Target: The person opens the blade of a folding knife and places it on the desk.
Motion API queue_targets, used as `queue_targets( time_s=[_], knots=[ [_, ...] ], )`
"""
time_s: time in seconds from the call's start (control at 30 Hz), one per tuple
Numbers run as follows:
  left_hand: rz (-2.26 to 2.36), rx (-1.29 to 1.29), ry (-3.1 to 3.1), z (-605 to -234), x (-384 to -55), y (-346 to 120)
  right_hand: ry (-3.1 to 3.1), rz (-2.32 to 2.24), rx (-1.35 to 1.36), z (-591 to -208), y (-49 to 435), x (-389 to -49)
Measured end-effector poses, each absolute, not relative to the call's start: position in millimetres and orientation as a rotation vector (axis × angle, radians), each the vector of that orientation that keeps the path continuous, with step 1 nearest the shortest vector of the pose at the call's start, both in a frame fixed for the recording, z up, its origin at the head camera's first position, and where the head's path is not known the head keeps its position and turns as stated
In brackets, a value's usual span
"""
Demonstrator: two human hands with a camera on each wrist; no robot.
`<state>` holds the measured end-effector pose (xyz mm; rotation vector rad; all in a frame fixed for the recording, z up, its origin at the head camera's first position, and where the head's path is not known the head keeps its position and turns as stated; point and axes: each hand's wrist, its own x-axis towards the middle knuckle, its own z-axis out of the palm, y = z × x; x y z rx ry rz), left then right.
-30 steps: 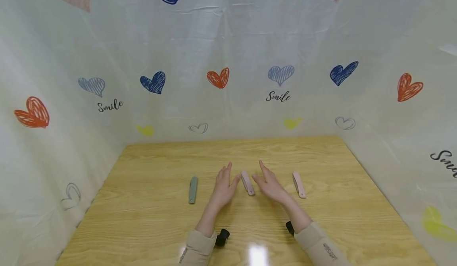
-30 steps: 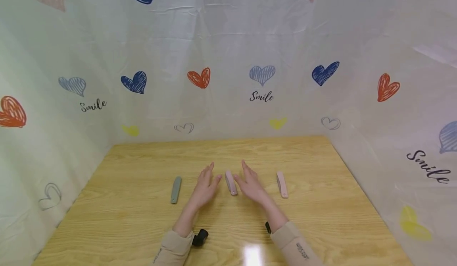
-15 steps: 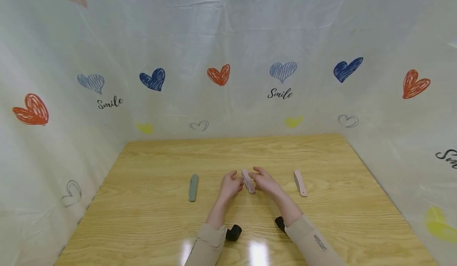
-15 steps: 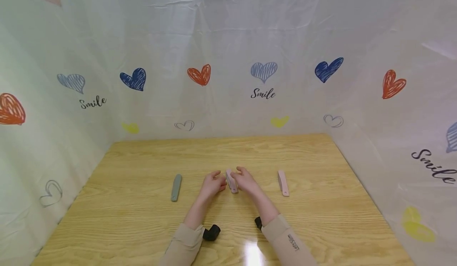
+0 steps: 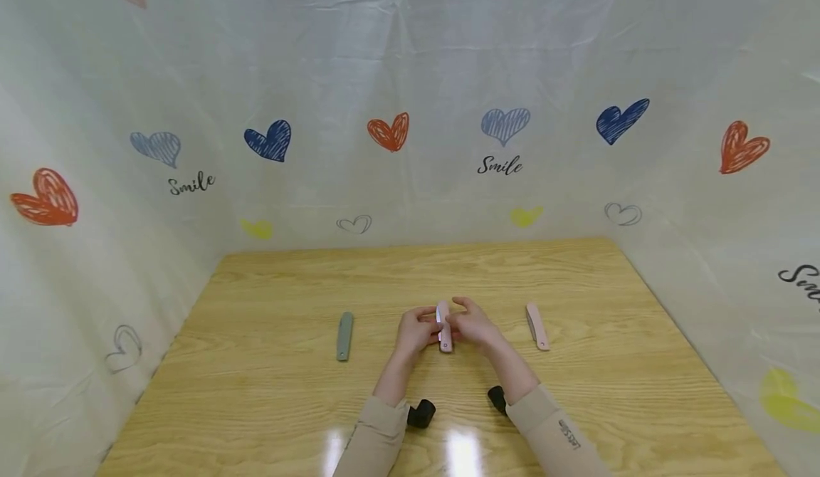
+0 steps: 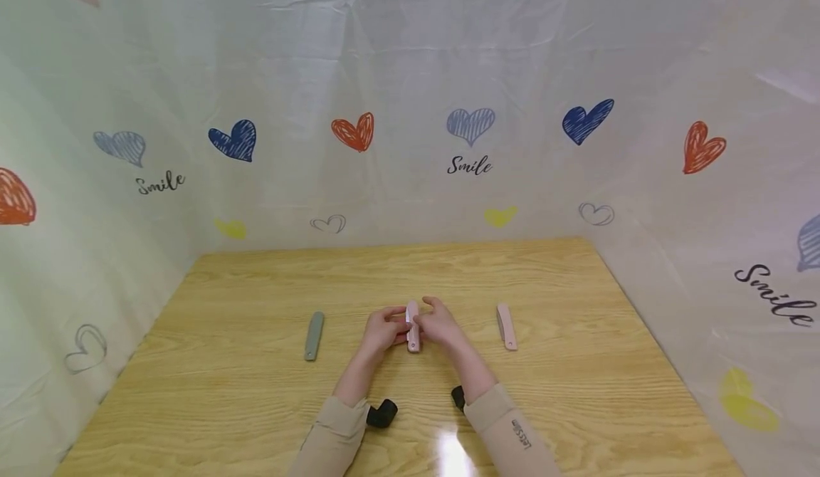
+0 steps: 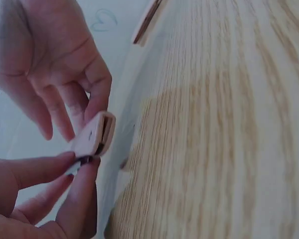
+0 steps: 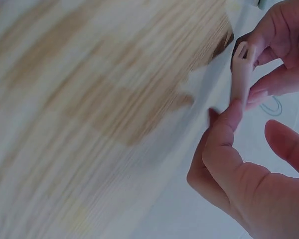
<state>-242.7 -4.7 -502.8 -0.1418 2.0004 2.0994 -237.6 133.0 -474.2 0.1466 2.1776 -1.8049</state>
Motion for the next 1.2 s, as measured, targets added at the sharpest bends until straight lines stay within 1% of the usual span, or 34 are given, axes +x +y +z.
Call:
queue_targets(
  time_s=[0.07, 0.1, 0.3, 0.4, 0.63, 1.2],
  knots=[
    [2.113, -0.1, 1.981, -502.4, -242.0, -6.7, 2.189, -1.81, 0.132, -472.7, 134.0, -237.0],
    [2.122, -0.079, 1.969, -498.3, -239.7, -8.3, 2.186, -1.816, 0.117, -467.4, 134.0, -234.6],
    [2.148, 0.033, 1.92, -482.8, -234.8, -16.4, 2.164, -1.853, 0.013, -462.9, 138.1, -235.1],
    [2.147, 0.067, 1.908, -487.7, -238.0, -18.6, 2.197, -1.822, -0.04, -463.9, 140.6, -236.3],
    [2.119, 0.128, 1.876, -484.6, -238.5, -23.9, 2.168, -1.824, -0.147, -462.9, 145.9, -234.7],
    [2.144, 0.138, 1.812, -488.2, -239.3, -28.5, 2.052, -1.92, -0.143, -468.7, 149.2, -235.3]
  ],
)
